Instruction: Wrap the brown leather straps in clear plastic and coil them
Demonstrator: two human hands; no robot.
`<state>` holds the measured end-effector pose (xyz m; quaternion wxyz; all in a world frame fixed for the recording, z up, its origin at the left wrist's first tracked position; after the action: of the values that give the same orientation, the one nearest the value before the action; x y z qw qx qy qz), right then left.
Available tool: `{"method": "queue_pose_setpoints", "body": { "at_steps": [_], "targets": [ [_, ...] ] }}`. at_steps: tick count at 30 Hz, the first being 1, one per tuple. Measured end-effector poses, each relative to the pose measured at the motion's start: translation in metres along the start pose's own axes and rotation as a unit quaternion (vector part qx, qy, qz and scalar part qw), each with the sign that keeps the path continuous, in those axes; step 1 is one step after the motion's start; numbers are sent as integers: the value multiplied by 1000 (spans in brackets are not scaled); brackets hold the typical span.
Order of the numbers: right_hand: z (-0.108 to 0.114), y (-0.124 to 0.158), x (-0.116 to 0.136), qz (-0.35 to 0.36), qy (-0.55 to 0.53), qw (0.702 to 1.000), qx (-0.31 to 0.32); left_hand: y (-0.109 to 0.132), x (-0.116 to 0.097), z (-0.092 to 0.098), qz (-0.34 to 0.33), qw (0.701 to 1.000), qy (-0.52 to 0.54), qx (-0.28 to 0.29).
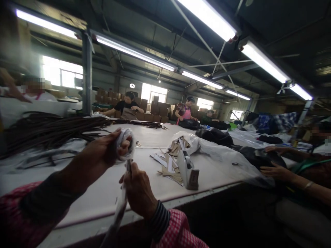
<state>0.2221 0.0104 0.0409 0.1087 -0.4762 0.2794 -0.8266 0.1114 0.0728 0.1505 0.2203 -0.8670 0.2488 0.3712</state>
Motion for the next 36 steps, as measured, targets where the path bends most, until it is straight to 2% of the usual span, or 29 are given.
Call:
{"method": "queue_pose_setpoints", "body": {
  "at_steps": [3,6,8,9,11,13,16,17,18,20,22,25,28,30,32,34,36],
  "targets": [
    [-2,3,-8,-75,-184,979,33,-9,-5,9,-68,996,-51,-12],
    [-5,8,-15,-134,-300,944,36,-14,2,19,-134,981,-139,-35],
    [-9,12,-20,-163,-361,917,47,-15,10,25,-189,950,-247,-22],
    [-12,13,-22,-175,-388,903,54,-16,14,27,-220,922,-318,-7],
    [-14,15,-26,-193,-424,882,72,-17,23,34,-284,835,-471,28],
    [-12,17,-30,-210,-436,870,95,-18,32,44,-350,712,-605,67],
    [3,19,-34,-245,-411,866,143,-15,45,64,-425,528,-719,156],
    [9,20,-35,-258,-392,869,158,-13,49,71,-431,486,-737,187],
    [17,20,-36,-269,-369,873,172,-10,53,78,-426,460,-749,215],
    [29,19,-38,-281,-319,884,197,-3,61,91,-389,445,-763,261],
    [37,14,-42,-281,-277,892,220,1,67,101,-335,458,-773,284],
    [39,4,-52,-273,-237,900,243,1,74,114,-282,482,-780,282],
    [37,-7,-65,-247,-174,924,234,-3,77,124,-264,476,-795,267],
    [39,-13,-71,-198,-103,951,216,-4,75,130,-243,470,-808,258],
    [42,-18,-73,-121,-16,971,208,-3,72,133,-218,476,-815,249],
    [44,-21,-71,-37,64,975,209,-3,71,135,-201,485,-814,247],
    [44,-21,-69,35,140,966,215,-4,76,138,-199,486,-810,261]
  ]
}}
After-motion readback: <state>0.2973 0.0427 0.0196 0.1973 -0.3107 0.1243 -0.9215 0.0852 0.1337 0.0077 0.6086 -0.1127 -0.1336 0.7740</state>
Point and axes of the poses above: each hand's wrist, its own y-axis away from the middle knuckle, its own z-axis out of the back of the hand, x = y × z, the point moved 2 cm from there along -y, towards the middle knuckle, and after that the axes turned 3 degrees about -y, right-handed, at the moved point
